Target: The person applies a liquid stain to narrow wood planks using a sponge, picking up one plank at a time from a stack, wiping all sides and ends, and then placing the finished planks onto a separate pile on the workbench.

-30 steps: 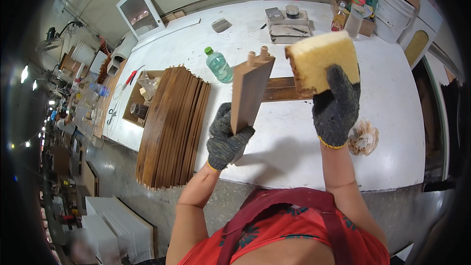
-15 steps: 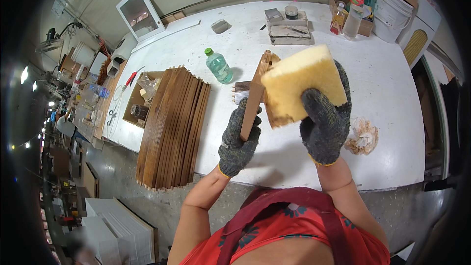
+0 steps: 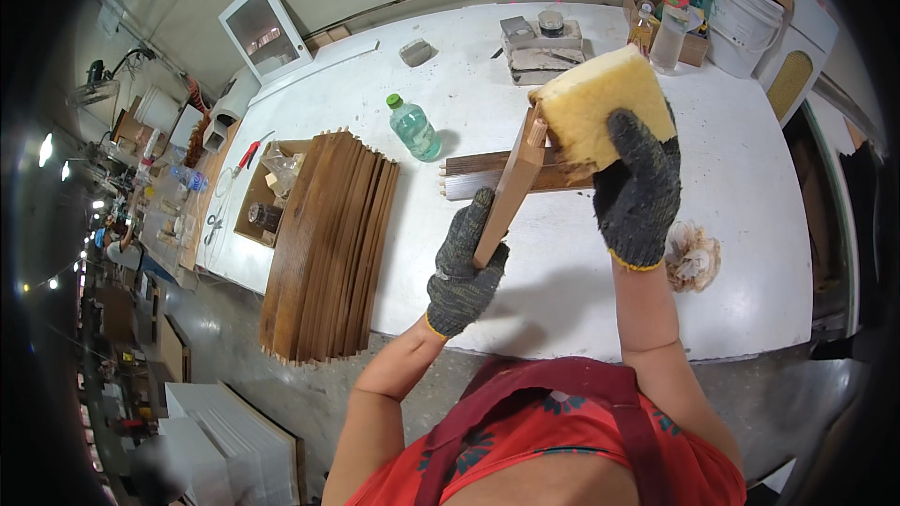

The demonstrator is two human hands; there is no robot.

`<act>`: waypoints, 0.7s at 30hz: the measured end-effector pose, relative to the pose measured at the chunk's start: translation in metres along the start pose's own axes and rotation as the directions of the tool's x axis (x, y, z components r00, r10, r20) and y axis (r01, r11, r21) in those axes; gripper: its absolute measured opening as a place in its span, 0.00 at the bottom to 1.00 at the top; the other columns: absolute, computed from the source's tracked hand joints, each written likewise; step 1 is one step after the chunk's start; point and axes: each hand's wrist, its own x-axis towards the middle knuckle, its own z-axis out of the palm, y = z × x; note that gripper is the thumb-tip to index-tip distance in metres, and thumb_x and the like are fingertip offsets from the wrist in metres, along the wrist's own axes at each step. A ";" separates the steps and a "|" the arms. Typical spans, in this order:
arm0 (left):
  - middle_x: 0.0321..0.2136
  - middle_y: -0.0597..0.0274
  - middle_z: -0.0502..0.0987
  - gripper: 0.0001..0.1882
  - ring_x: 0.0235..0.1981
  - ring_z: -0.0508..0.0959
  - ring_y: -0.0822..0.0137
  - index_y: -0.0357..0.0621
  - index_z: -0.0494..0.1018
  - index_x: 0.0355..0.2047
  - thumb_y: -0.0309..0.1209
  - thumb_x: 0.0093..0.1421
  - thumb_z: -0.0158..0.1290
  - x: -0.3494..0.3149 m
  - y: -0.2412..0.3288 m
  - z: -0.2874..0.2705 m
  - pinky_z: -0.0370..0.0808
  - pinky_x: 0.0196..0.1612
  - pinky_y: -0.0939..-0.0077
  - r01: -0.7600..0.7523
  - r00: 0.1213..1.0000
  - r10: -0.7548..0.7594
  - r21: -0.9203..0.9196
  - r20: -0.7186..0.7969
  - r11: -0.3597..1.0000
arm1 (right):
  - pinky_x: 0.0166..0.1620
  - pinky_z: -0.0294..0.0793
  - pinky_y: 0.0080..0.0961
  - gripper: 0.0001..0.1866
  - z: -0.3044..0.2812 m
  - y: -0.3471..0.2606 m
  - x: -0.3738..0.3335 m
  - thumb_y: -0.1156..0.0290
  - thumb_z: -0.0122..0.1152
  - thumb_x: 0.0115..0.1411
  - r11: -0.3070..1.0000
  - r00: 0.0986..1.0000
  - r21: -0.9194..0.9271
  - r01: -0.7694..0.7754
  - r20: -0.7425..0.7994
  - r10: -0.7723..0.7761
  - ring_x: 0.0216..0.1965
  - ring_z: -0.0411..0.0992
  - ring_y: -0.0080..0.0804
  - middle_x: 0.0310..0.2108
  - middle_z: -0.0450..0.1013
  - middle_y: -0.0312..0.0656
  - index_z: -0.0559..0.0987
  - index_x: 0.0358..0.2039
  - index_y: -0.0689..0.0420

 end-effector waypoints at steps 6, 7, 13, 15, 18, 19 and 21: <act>0.43 0.58 0.69 0.28 0.40 0.71 0.69 0.41 0.59 0.53 0.14 0.50 0.48 -0.001 -0.001 -0.001 0.71 0.37 0.79 0.004 1.000 -0.004 0.078 -0.009 0.997 | 0.49 0.69 0.34 0.21 -0.006 0.007 -0.024 0.84 0.57 0.46 0.670 0.908 -0.614 0.417 0.260 -0.327 0.48 0.66 0.46 0.48 0.64 0.51 0.75 0.42 0.52; 0.43 0.54 0.69 0.31 0.40 0.71 0.63 0.40 0.58 0.54 0.14 0.48 0.49 -0.001 0.001 -0.001 0.70 0.40 0.74 0.015 1.000 -0.014 0.071 -0.014 0.997 | 0.48 0.69 0.35 0.21 -0.006 0.008 -0.029 0.85 0.57 0.45 0.640 0.886 -0.614 0.461 0.278 -0.372 0.48 0.66 0.49 0.48 0.64 0.53 0.76 0.41 0.51; 0.56 0.52 0.58 0.39 0.54 0.63 0.61 0.43 0.52 0.59 0.24 0.48 0.57 0.005 -0.040 -0.008 0.61 0.55 0.71 -0.273 0.961 0.277 -0.233 -0.014 0.933 | 0.54 0.63 0.32 0.41 0.013 -0.032 -0.068 0.73 0.70 0.41 0.969 0.883 -0.081 -0.233 0.400 0.246 0.53 0.62 0.34 0.52 0.62 0.46 0.59 0.55 0.61; 0.53 0.55 0.62 0.39 0.49 0.65 0.66 0.44 0.52 0.60 0.20 0.48 0.56 0.005 -0.033 -0.010 0.65 0.51 0.74 -0.020 1.000 0.018 -0.363 -0.008 0.932 | 0.55 0.61 0.32 0.44 0.008 -0.030 -0.071 0.70 0.71 0.41 0.985 0.804 -0.075 -0.156 0.570 0.171 0.53 0.61 0.33 0.52 0.62 0.45 0.57 0.56 0.63; 0.47 0.59 0.67 0.37 0.43 0.68 0.71 0.44 0.53 0.59 0.16 0.48 0.53 0.010 -0.014 -0.014 0.69 0.46 0.77 0.140 0.989 -0.146 -0.370 0.013 0.918 | 0.53 0.64 0.32 0.39 -0.008 -0.026 -0.066 0.67 0.68 0.44 0.945 0.895 -0.088 -0.316 0.302 0.327 0.51 0.63 0.34 0.50 0.63 0.44 0.59 0.55 0.62; 0.46 0.59 0.69 0.36 0.42 0.69 0.71 0.43 0.54 0.59 0.15 0.49 0.51 0.015 -0.005 -0.015 0.69 0.45 0.76 0.047 0.999 -0.050 -0.248 -0.006 0.968 | 0.52 0.64 0.31 0.37 -0.012 -0.021 -0.061 0.71 0.68 0.44 0.929 0.913 -0.018 -0.371 0.178 0.368 0.49 0.64 0.32 0.48 0.65 0.42 0.61 0.53 0.62; 0.45 0.57 0.69 0.34 0.41 0.70 0.68 0.39 0.56 0.57 0.22 0.49 0.53 0.021 -0.002 -0.029 0.68 0.46 0.72 0.097 0.994 -0.065 -0.435 0.087 0.895 | 0.52 0.64 0.29 0.35 -0.022 -0.006 -0.058 0.70 0.65 0.46 0.777 0.854 0.357 -0.518 0.159 0.496 0.48 0.64 0.30 0.47 0.65 0.41 0.61 0.54 0.61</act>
